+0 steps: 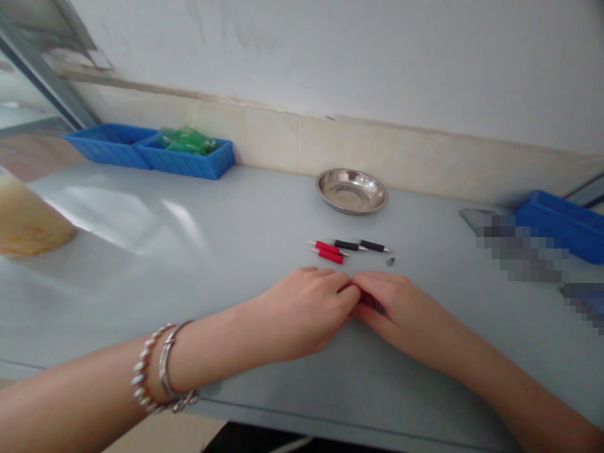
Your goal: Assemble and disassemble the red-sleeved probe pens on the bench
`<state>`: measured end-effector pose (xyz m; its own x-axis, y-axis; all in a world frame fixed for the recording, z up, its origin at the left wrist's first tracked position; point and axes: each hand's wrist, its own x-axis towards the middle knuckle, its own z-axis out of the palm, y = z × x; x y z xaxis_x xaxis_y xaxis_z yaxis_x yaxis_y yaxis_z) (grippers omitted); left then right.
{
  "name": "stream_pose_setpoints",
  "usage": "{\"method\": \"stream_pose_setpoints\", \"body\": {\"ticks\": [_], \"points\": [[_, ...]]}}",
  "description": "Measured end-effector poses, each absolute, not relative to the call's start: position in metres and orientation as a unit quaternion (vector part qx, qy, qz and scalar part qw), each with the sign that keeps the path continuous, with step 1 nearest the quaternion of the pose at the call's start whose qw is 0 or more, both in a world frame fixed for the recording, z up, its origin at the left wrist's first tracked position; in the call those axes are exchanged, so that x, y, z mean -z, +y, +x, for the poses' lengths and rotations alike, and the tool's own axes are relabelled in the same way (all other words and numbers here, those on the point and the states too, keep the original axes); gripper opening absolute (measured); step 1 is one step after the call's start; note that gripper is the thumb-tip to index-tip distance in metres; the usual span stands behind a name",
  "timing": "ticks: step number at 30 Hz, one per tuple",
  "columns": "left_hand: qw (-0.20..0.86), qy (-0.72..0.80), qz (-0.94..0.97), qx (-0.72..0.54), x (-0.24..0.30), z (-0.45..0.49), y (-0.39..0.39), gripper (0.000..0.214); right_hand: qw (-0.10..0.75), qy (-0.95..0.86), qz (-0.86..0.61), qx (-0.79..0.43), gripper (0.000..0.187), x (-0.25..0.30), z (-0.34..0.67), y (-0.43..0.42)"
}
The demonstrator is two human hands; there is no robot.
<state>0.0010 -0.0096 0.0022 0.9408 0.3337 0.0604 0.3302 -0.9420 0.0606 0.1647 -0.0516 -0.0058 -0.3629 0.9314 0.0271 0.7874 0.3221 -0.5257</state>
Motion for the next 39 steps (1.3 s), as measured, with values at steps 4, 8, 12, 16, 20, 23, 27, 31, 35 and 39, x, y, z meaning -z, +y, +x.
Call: {"method": "stream_pose_setpoints", "body": {"ticks": [4,8,12,16,20,23,27,31,35,39], "points": [[0.029,0.203,0.978,-0.049,-0.004,0.002,-0.008,0.012,0.184,-0.784,-0.55,-0.22,0.015,0.004,0.166,-0.049],[0.035,0.231,0.969,-0.083,-0.008,0.002,-0.007,0.018,0.23,-0.764,-0.552,-0.241,0.016,0.0,0.167,-0.048],[0.049,0.258,0.958,-0.116,-0.009,0.001,-0.004,0.021,0.271,-0.749,-0.551,-0.247,0.02,-0.003,0.167,-0.048],[0.067,0.265,0.953,-0.133,-0.008,0.002,-0.004,0.021,0.283,-0.753,-0.552,-0.219,0.023,-0.004,0.166,-0.049],[0.072,0.263,0.95,-0.151,-0.007,0.002,-0.004,0.023,0.287,-0.754,-0.558,-0.193,0.031,-0.004,0.165,-0.049],[0.074,0.257,0.95,-0.162,-0.006,0.002,-0.004,0.026,0.284,-0.754,-0.563,-0.183,0.034,-0.003,0.166,-0.049],[0.073,0.254,0.949,-0.172,-0.006,0.002,-0.004,0.026,0.274,-0.756,-0.569,-0.174,0.039,-0.002,0.166,-0.048],[0.078,0.251,0.948,-0.18,-0.007,0.001,-0.005,0.026,0.266,-0.76,-0.567,-0.173,0.041,-0.001,0.168,-0.048],[0.076,0.249,0.948,-0.184,-0.006,0.001,-0.006,0.026,0.275,-0.759,-0.561,-0.183,0.043,0.0,0.169,-0.047],[0.074,0.243,0.947,-0.197,-0.005,0.001,-0.005,0.025,0.302,-0.751,-0.547,-0.213,0.034,-0.001,0.168,-0.047]]}}
